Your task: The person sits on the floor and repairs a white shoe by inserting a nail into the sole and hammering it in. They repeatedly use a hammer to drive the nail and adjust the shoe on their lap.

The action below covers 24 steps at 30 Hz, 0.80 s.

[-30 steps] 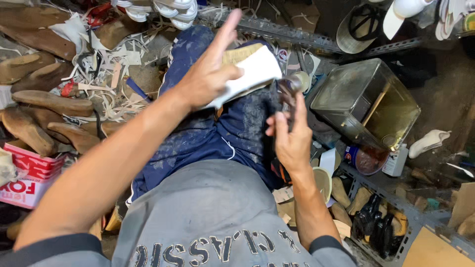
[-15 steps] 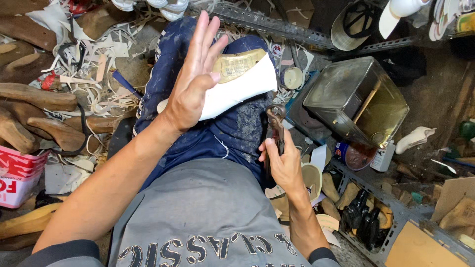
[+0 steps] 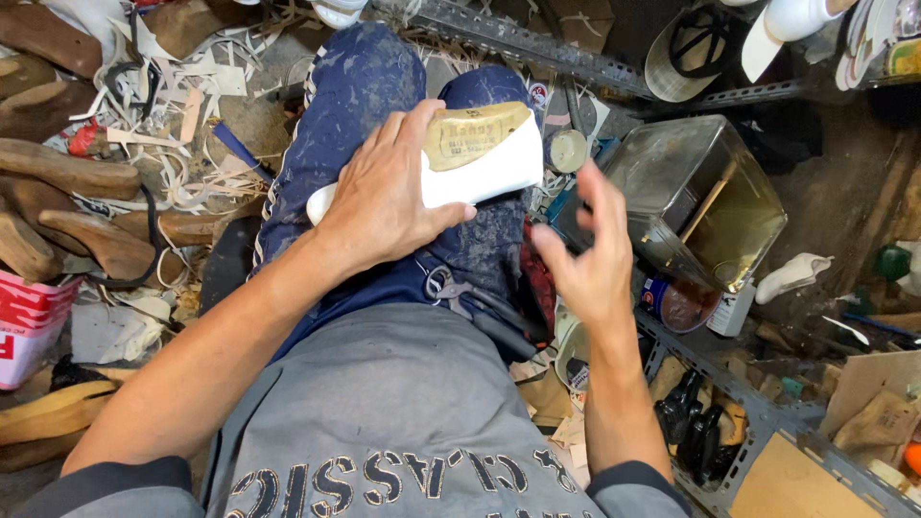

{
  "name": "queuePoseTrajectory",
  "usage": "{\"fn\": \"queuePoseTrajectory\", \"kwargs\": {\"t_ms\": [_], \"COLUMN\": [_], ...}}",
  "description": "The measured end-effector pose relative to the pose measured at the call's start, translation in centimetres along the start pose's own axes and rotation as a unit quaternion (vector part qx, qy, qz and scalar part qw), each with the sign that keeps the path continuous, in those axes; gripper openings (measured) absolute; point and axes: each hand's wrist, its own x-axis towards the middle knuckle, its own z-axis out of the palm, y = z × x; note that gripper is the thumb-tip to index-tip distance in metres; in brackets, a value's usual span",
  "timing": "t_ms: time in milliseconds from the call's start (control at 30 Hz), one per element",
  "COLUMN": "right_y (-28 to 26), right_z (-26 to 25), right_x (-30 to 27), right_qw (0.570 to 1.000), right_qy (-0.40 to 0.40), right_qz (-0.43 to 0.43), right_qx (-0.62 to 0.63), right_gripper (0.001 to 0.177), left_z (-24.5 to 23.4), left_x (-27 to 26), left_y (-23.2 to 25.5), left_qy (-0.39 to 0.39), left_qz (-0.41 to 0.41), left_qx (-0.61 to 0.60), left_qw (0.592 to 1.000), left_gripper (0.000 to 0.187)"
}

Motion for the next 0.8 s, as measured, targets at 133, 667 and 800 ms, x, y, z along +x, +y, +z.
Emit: {"fn": "queuePoseTrajectory", "kwargs": {"t_ms": [133,667,800], "right_y": [-0.9,-1.0,-0.4], "right_z": [1.8,5.1,6.1], "right_x": [5.5,8.1,8.5], "right_qw": [0.999,0.993,0.991], "right_qy": [-0.003,-0.01,0.022], "right_qz": [-0.028,-0.024,-0.008], "right_qx": [0.04,0.118,0.128], "right_gripper": [0.084,0.1,0.107], "left_z": [0.1,-0.7,-2.7], "left_x": [-0.2,-0.6,-0.5], "left_y": [-0.2,-1.2,-1.1], "left_qy": [0.011,0.069,0.025], "left_qz": [0.048,0.065,0.044], "left_qx": [-0.023,-0.036,-0.05], "left_qw": [0.999,0.995,0.997], "left_gripper": [0.09,0.075,0.078]}}
